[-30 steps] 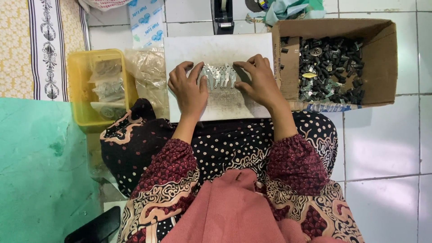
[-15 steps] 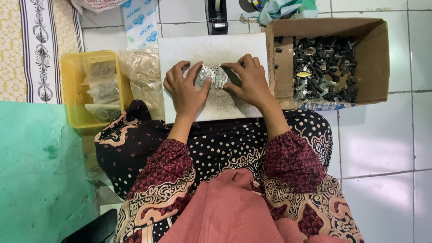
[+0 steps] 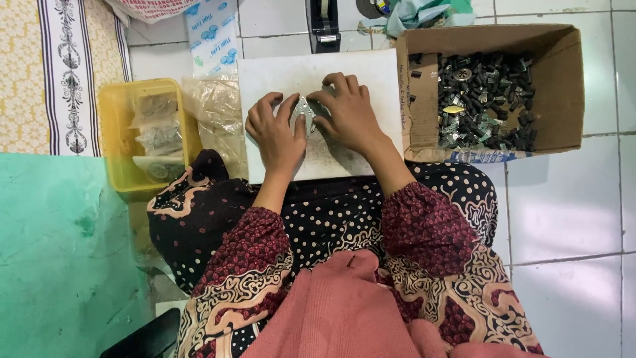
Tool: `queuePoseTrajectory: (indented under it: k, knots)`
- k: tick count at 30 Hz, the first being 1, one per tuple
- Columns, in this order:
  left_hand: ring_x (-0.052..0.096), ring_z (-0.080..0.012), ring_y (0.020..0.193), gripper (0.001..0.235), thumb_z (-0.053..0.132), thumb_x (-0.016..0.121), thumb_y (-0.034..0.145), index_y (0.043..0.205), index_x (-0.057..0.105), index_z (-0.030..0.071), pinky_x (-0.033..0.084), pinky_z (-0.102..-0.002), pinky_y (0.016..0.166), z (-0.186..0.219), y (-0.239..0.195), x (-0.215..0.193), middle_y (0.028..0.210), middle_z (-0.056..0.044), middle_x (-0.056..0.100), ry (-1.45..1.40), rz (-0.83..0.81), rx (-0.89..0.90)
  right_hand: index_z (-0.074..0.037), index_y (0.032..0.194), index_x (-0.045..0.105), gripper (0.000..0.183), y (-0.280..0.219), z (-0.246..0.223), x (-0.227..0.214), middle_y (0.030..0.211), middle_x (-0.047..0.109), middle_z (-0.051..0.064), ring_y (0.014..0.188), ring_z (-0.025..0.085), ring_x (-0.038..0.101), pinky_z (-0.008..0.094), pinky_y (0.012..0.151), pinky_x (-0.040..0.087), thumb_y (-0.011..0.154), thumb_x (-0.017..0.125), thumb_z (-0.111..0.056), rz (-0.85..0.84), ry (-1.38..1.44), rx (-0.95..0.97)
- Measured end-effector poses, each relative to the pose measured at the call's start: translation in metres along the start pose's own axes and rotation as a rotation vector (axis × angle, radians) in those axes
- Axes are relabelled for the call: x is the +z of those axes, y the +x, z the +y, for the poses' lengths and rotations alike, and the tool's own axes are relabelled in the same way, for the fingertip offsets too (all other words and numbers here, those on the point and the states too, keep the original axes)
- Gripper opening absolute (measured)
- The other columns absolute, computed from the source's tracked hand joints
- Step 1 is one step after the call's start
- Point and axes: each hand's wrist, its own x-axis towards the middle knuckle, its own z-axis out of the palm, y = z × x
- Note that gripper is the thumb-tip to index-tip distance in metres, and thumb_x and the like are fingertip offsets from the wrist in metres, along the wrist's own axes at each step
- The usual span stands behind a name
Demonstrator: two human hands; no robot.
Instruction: The person sits on the floor and repeatedly picks small metal hardware pieces from a cardboard box, then places them onto a white board. The person handles the pieces one at a time, arranging them in a small pile on the board.
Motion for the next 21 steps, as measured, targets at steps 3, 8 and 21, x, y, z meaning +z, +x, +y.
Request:
queuePoseTrajectory:
  k: [3,8,21]
  knots:
    - [0.039,-0.0249,0.124,0.034,0.021,0.074,0.092,0.126,0.068,0.024,0.024,-0.049,0.109,0.002,0.001,0.0,0.124,-0.001,0.046,-0.016,0.003,-0.005,-0.02,0.12,0.069,0.029,-0.003,0.002,0.002,0.124,0.048,0.005,0.115,0.028,0.042,0.044,0.09,0.041,0.094,0.073,-0.032,0.002,-0.001,0.01]
    - [0.04,-0.0251,0.122,0.035,0.022,0.076,0.091,0.126,0.068,0.025,0.024,-0.049,0.108,0.001,0.001,0.001,0.123,-0.002,0.046,-0.01,0.02,0.012,-0.018,0.124,0.068,0.036,-0.003,0.004,-0.006,0.125,0.048,0.006,0.116,0.029,0.042,0.045,0.091,0.041,0.092,0.075,-0.035,-0.035,0.03,0.01]
    - [0.039,-0.0251,0.121,0.036,0.029,0.077,0.09,0.125,0.069,0.026,0.024,-0.05,0.107,0.0,0.002,0.003,0.122,-0.001,0.046,-0.034,0.04,0.007,-0.014,0.133,0.065,0.044,-0.011,0.006,-0.016,0.128,0.049,0.009,0.12,0.031,0.042,0.046,0.097,0.041,0.092,0.077,-0.026,-0.046,0.202,0.043]
